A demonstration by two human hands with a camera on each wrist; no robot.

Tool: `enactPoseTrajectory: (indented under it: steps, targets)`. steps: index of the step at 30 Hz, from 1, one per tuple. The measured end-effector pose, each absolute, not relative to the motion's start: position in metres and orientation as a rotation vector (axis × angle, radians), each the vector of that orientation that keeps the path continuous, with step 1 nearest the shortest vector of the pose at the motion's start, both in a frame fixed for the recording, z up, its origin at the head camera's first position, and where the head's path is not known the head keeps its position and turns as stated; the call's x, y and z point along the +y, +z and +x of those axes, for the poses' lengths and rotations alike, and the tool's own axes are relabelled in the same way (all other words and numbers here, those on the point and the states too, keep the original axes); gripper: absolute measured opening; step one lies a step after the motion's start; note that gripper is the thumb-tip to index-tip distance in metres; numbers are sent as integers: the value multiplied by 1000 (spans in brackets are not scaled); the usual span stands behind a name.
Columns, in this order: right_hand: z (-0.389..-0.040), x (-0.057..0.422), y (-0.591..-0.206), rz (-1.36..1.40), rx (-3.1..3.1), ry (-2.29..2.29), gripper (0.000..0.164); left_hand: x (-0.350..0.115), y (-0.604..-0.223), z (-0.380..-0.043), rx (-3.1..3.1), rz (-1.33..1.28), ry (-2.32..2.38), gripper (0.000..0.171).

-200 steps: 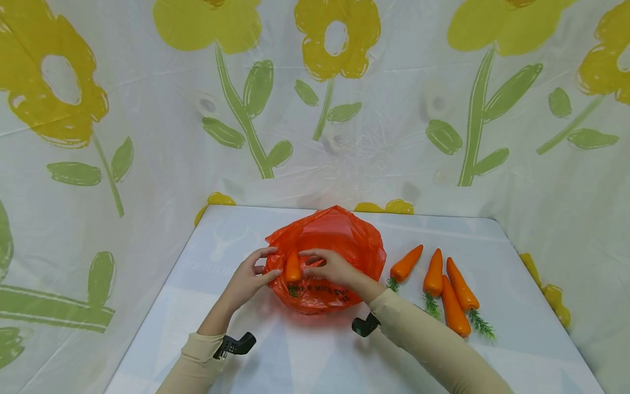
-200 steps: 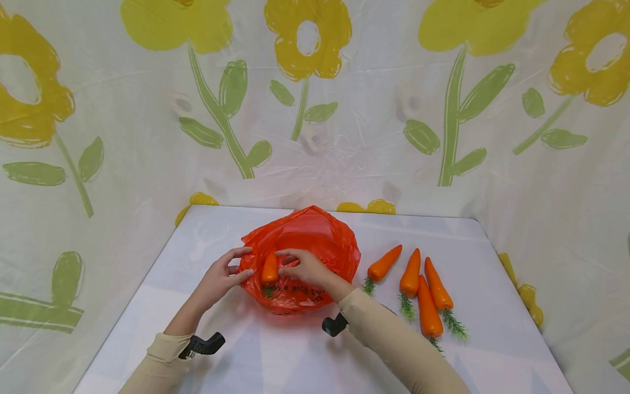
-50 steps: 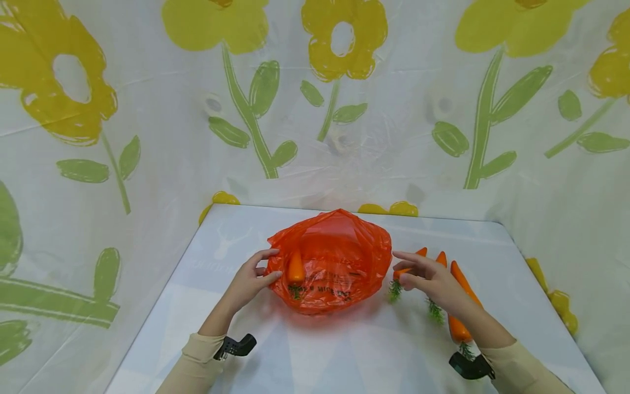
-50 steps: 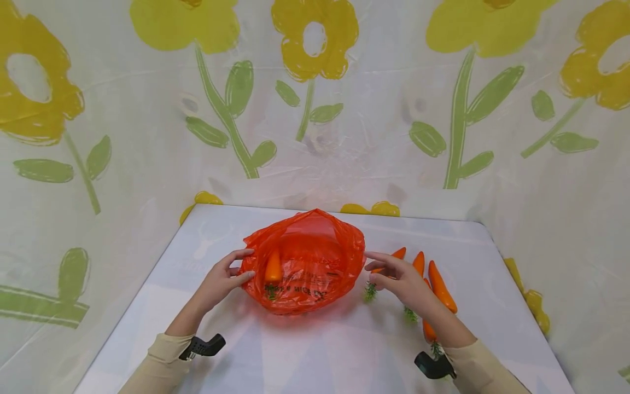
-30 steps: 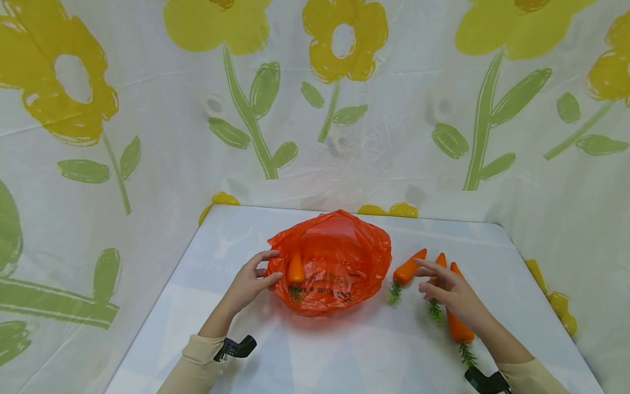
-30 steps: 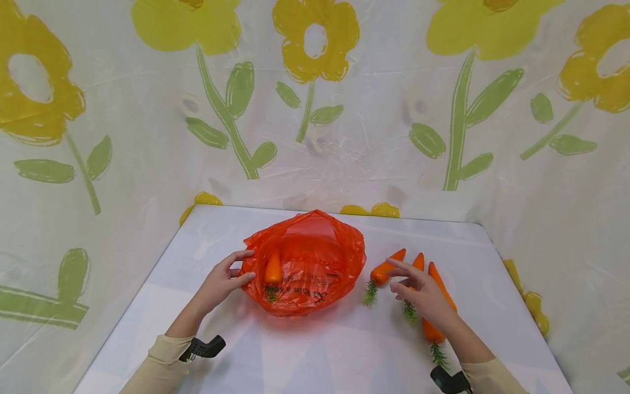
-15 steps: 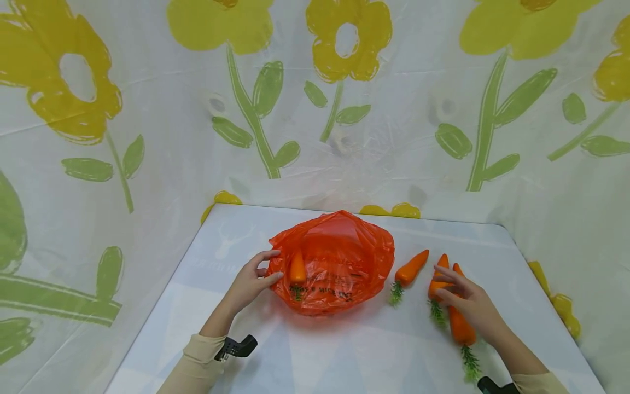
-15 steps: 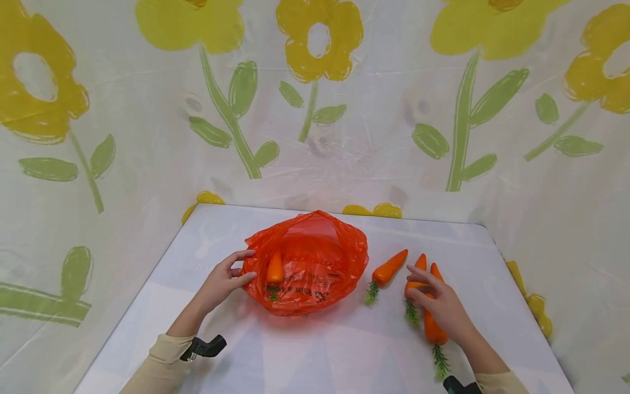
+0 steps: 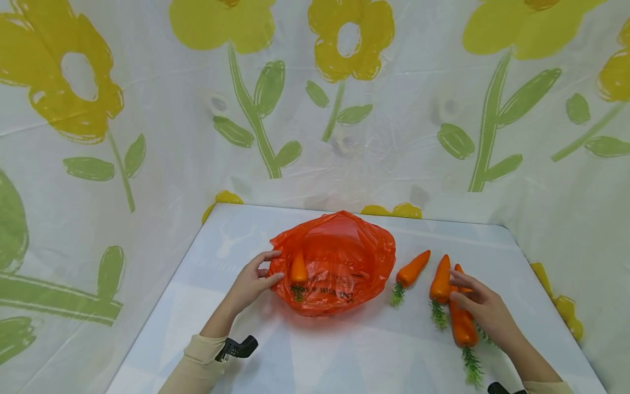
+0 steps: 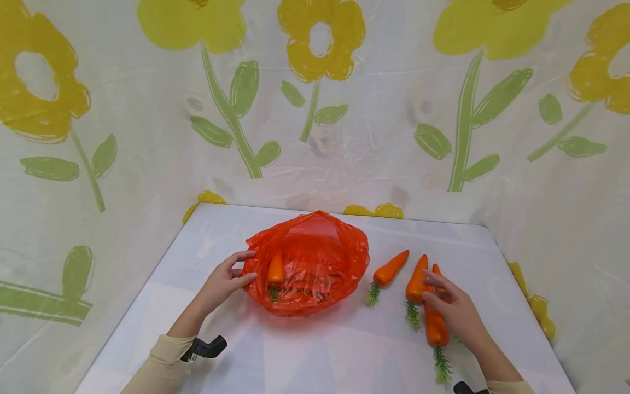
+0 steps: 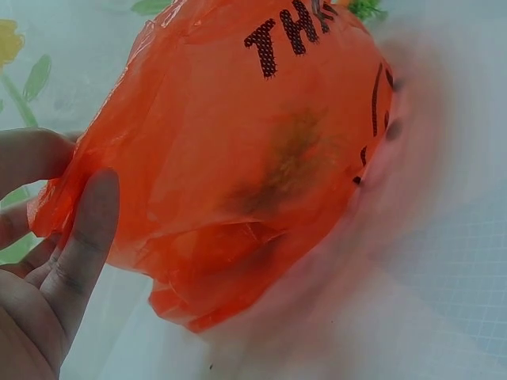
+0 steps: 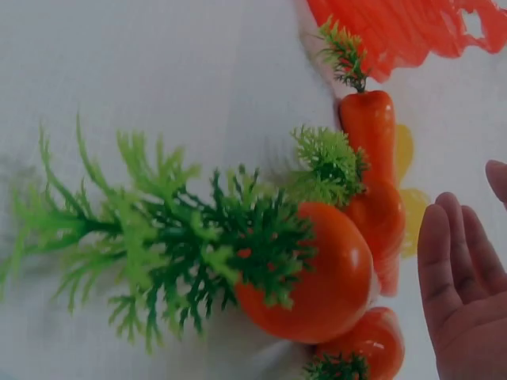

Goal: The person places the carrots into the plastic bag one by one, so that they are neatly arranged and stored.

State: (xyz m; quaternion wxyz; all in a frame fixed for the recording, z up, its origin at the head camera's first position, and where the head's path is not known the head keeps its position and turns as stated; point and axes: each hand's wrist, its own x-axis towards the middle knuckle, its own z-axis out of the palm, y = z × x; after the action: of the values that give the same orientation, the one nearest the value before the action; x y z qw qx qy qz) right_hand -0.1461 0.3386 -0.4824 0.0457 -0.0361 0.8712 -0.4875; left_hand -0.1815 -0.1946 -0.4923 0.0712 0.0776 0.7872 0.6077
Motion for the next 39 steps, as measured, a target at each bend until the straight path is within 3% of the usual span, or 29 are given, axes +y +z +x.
enactPoseTrajectory:
  steps: [13,26,32,39]
  targets:
    - [-142,358,-489,-30,2759,-1409,58,-193,-493,-181,2365,221,1821,59]
    - [-144,374,-495,111,2811,-1214,66,-193,-493,-181,2350,227,1839,57]
    - [-147,383,-501,199,2664,-1207,78,-193,-493,-181,2367,210,1825,57]
    - [-150,389,-507,212,2604,-1201,75,-193,-493,-181,2366,209,1820,57]
